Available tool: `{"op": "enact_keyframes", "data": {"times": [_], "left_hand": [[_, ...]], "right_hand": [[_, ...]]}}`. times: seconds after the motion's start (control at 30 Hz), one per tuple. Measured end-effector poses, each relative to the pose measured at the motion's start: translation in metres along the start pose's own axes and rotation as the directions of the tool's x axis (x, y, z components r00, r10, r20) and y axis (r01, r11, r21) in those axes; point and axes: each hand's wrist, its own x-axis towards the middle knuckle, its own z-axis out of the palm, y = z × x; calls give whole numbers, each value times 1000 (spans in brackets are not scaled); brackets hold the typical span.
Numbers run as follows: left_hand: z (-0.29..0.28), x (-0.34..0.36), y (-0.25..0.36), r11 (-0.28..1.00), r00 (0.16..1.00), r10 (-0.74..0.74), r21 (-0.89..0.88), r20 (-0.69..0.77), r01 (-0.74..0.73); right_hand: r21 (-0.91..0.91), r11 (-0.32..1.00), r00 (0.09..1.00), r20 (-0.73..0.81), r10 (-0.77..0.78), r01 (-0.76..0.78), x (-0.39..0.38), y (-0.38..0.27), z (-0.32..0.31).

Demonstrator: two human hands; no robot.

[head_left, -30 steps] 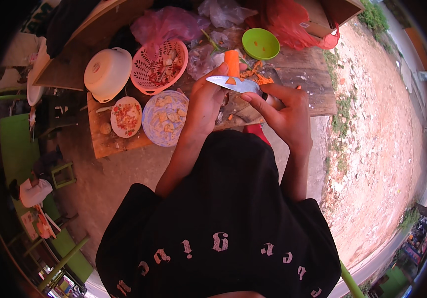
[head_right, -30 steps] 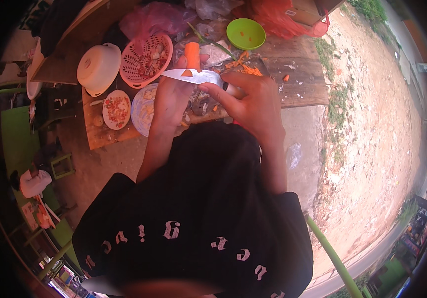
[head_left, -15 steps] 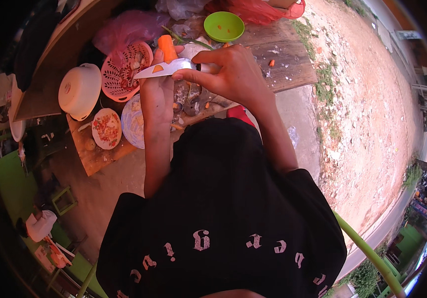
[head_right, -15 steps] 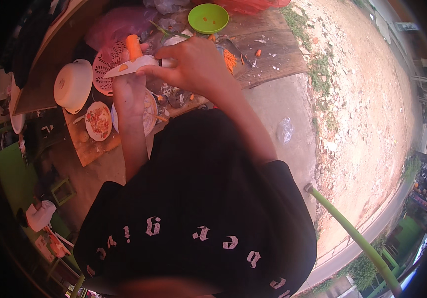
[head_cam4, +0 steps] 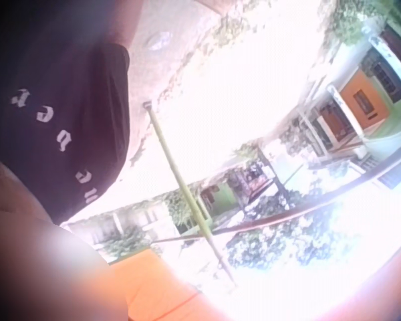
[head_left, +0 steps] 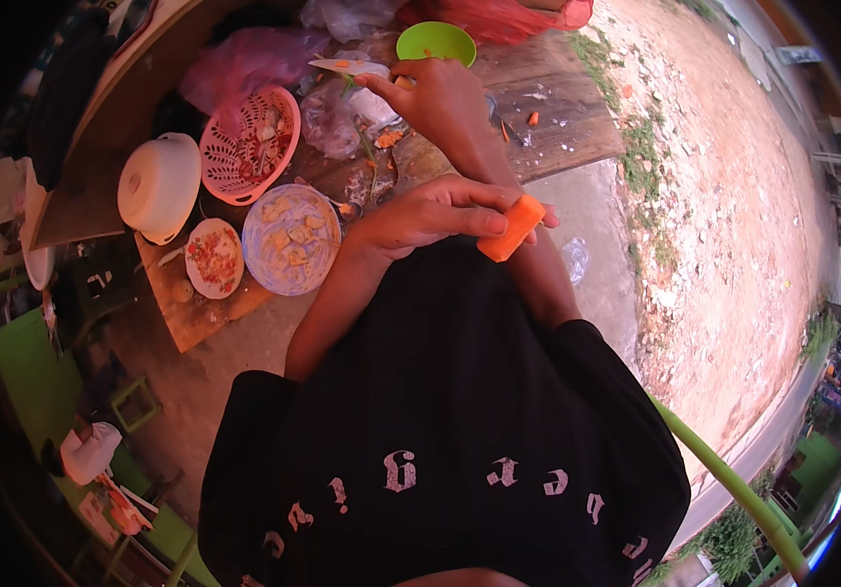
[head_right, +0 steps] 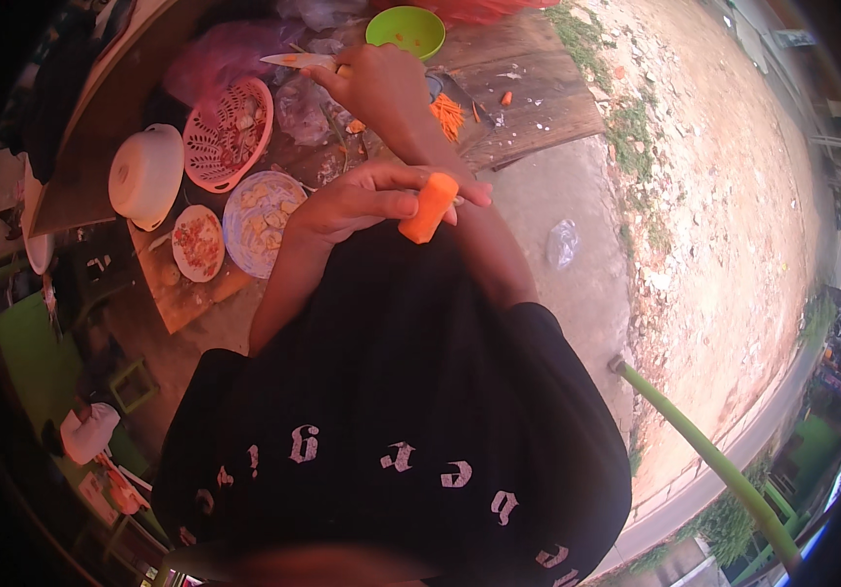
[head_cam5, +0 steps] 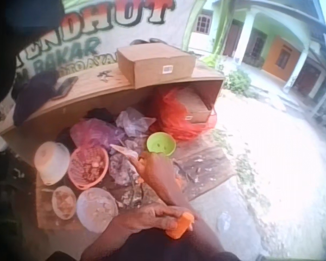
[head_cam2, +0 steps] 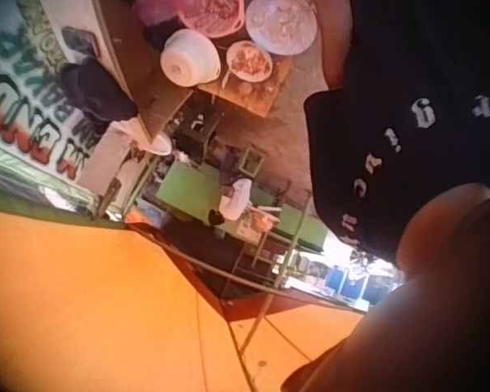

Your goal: The person stands at a wooden table and peels a carrot using a small knife, holding the carrot in one hand and the knife in the other. The peels fall onto the table surface as the person rotates the carrot to remove the outer layer.

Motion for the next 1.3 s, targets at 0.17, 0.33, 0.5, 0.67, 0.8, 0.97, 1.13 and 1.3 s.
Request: {"op": "enact_keyframes", "data": {"times": [0.17,0.33,0.5,0.67,0.8,0.97,1.13,1.3], "left_hand": [[-24,-23,-10,982,958,72,-150,-277,-117],[-55,-46,-10,857,799,224,-278,-558,-435],[-46,-32,1,790,690,288,-243,-664,-564],[-51,-35,-8,777,684,287,-254,-670,-575],[-47,-31,2,812,693,239,-251,-681,-527],[-47,-32,4,821,671,256,-210,-696,-531],[-44,-35,1,827,627,274,-155,-729,-541],[-36,-34,4,844,623,302,-101,-722,-526]], "right_hand": [[-48,984,985,-32,167,-169,5,20,-29],[136,980,989,49,139,-144,-16,2,-70],[335,940,973,187,-135,66,-47,-28,-85],[230,972,976,196,-100,53,-50,-38,-92],[218,973,977,183,-114,73,-52,-37,-92],[178,982,971,217,-96,57,-52,-39,-95],[146,987,977,188,-100,73,-55,-36,-91],[191,980,988,132,-78,52,-53,-32,-87]]}}
